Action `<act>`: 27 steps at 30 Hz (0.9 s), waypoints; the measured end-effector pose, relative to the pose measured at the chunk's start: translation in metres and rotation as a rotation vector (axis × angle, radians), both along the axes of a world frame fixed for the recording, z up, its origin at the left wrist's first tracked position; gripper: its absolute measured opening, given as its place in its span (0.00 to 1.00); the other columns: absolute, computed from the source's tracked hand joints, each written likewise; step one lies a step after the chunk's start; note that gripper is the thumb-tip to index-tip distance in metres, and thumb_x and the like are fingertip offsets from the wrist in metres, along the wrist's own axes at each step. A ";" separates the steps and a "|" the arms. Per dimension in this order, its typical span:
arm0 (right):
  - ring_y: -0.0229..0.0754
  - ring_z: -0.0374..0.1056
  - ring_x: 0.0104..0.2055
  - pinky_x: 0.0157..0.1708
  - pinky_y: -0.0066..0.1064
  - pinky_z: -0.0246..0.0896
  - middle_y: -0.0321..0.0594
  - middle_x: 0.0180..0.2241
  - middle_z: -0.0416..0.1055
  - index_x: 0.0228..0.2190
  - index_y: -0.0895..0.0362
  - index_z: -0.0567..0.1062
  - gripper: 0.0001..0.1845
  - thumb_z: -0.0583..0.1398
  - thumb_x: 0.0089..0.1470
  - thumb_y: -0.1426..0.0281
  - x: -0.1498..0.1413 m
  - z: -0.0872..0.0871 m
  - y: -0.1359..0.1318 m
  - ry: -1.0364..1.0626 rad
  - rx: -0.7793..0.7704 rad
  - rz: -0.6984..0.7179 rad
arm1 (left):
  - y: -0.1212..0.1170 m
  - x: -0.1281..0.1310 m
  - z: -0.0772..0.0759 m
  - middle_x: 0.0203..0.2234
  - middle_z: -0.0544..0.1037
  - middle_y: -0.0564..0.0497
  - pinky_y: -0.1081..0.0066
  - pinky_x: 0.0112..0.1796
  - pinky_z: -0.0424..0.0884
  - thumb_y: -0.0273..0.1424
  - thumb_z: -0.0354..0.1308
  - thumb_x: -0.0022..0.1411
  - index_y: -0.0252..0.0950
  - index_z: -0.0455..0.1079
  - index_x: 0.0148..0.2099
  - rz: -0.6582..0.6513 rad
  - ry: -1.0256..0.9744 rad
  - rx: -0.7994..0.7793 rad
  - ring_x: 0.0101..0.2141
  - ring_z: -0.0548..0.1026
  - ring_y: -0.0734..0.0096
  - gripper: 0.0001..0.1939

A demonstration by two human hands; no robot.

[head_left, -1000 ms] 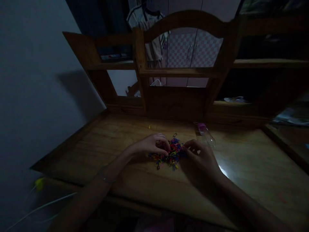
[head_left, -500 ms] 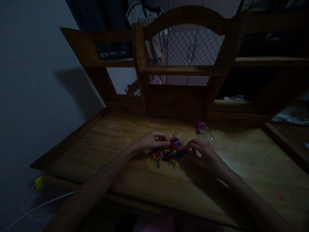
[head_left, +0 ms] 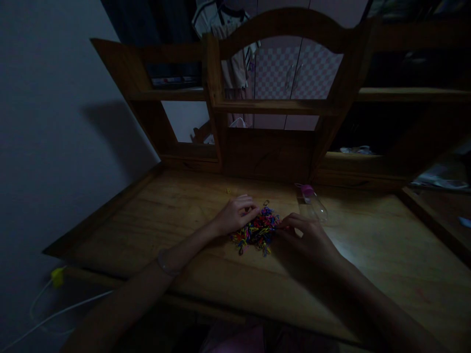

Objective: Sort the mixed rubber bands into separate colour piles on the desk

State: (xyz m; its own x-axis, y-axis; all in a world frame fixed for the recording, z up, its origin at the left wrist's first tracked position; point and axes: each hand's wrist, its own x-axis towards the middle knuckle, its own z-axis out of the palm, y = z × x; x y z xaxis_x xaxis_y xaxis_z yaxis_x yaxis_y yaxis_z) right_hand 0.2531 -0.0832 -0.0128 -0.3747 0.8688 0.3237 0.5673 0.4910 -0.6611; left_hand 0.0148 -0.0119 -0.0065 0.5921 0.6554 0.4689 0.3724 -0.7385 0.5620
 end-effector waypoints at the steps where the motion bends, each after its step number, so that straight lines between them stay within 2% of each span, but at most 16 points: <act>1: 0.40 0.70 0.35 0.35 0.31 0.65 0.40 0.35 0.73 0.36 0.54 0.78 0.07 0.58 0.57 0.71 0.000 0.000 0.000 0.006 -0.010 -0.002 | -0.002 0.001 0.000 0.28 0.74 0.49 0.67 0.39 0.65 0.35 0.52 0.65 0.34 0.73 0.34 -0.012 0.015 0.030 0.35 0.70 0.67 0.13; 5: 0.40 0.70 0.34 0.34 0.31 0.64 0.40 0.34 0.75 0.36 0.54 0.77 0.07 0.59 0.57 0.69 -0.003 -0.003 -0.002 0.041 -0.050 -0.037 | -0.010 0.006 0.000 0.34 0.75 0.47 0.64 0.42 0.65 0.35 0.53 0.65 0.36 0.73 0.40 -0.110 0.079 0.106 0.38 0.70 0.66 0.10; 8: 0.40 0.70 0.33 0.33 0.30 0.63 0.39 0.33 0.76 0.36 0.54 0.77 0.07 0.59 0.57 0.70 -0.005 -0.004 -0.002 0.079 -0.069 -0.050 | -0.015 0.009 0.001 0.36 0.76 0.47 0.63 0.44 0.64 0.39 0.56 0.63 0.37 0.74 0.42 -0.194 0.123 0.125 0.41 0.71 0.65 0.12; 11: 0.40 0.70 0.33 0.32 0.29 0.63 0.40 0.33 0.76 0.35 0.55 0.78 0.08 0.58 0.57 0.68 -0.008 -0.002 -0.002 0.090 -0.078 -0.059 | -0.016 0.010 0.001 0.38 0.76 0.46 0.62 0.44 0.64 0.41 0.58 0.61 0.38 0.74 0.43 -0.224 0.158 0.151 0.42 0.71 0.63 0.14; 19: 0.39 0.66 0.28 0.27 0.29 0.59 0.39 0.29 0.75 0.33 0.56 0.78 0.10 0.59 0.56 0.63 -0.012 0.006 -0.003 0.106 -0.078 -0.122 | -0.015 0.009 0.001 0.38 0.76 0.47 0.62 0.46 0.63 0.36 0.52 0.66 0.39 0.74 0.44 -0.162 0.204 0.143 0.43 0.70 0.63 0.12; 27: 0.39 0.66 0.29 0.26 0.29 0.60 0.40 0.31 0.74 0.36 0.55 0.76 0.11 0.58 0.58 0.62 -0.012 0.001 -0.004 0.108 -0.047 -0.152 | -0.008 0.007 -0.002 0.36 0.75 0.47 0.64 0.45 0.64 0.37 0.51 0.66 0.37 0.74 0.41 -0.053 0.144 0.147 0.41 0.69 0.65 0.13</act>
